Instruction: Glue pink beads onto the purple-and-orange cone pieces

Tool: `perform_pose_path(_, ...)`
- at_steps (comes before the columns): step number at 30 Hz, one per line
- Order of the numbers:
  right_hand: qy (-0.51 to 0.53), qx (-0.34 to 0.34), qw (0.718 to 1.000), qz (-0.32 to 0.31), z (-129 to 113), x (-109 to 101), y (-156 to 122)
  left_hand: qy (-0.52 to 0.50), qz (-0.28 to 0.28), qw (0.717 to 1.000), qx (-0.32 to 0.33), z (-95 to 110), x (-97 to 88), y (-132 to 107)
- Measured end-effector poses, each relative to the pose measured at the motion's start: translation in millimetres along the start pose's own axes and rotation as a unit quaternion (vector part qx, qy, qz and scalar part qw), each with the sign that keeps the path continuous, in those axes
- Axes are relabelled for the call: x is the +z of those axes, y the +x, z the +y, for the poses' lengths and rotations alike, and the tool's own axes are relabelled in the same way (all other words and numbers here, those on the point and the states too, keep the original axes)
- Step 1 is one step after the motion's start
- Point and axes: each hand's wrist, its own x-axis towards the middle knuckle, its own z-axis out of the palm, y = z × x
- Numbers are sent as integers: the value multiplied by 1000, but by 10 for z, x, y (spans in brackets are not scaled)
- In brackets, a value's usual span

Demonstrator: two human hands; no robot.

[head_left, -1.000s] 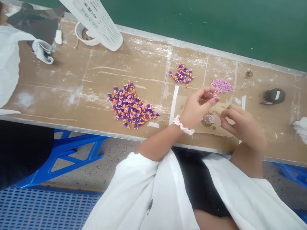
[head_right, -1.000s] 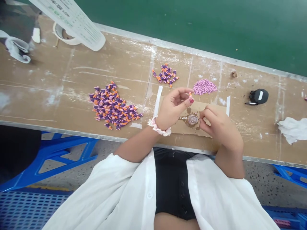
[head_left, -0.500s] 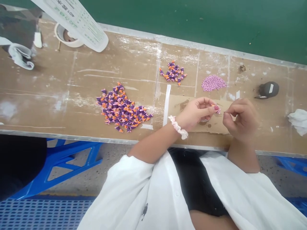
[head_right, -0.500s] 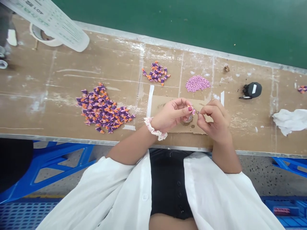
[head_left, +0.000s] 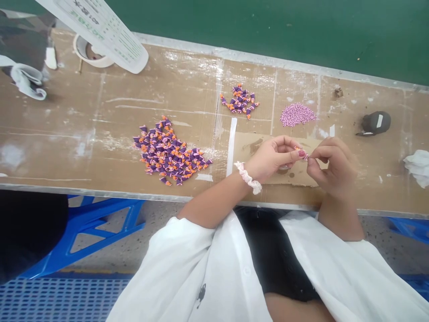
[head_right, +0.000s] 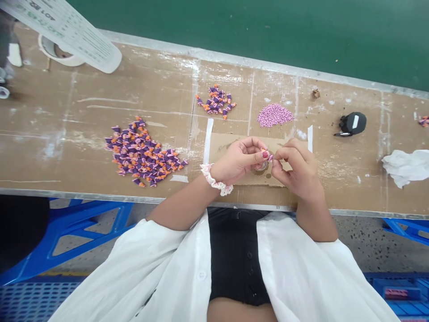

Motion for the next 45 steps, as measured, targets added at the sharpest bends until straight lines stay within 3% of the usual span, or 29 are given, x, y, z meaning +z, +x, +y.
perform_pose_path(8, 1, -9, 1000, -18, -23, -9, 6, 70, 60, 995, 29, 8, -6, -9)
perform_pose_path(14, -1, -8, 999, -31, -12, -5, -26, 94, 57, 994, 18, 10, -20, -5)
perform_pose_path(18, 4, 11, 1000, -22, -32, 11, -9, 116, 63, 990, 50, 1, -42, 14)
perform_pose_path(23, 51, 57, 997, -6, -76, -5, 58, 120, 28, 989, 87, 43, -73, 41)
perform_pose_path(29, 83, 90, 989, 84, -52, -20, 19, 68, -7, 989, 134, 124, -107, 50)
perform_pose_path(33, 148, 127, 968, 155, 9, 54, 5, 111, 8, 977, 182, 147, -168, 92)
perform_pose_path(36, 261, 193, 930, 170, 56, 119, 32, 209, 122, 937, 253, 192, -317, 172)
perform_pose_path(40, 352, 251, 883, 180, 110, 150, 80, 355, 309, 826, 311, 317, -635, 299)
perform_pose_path(45, 409, 312, 845, 144, 164, 131, 105, 472, 363, 740, 314, 443, -856, 345)
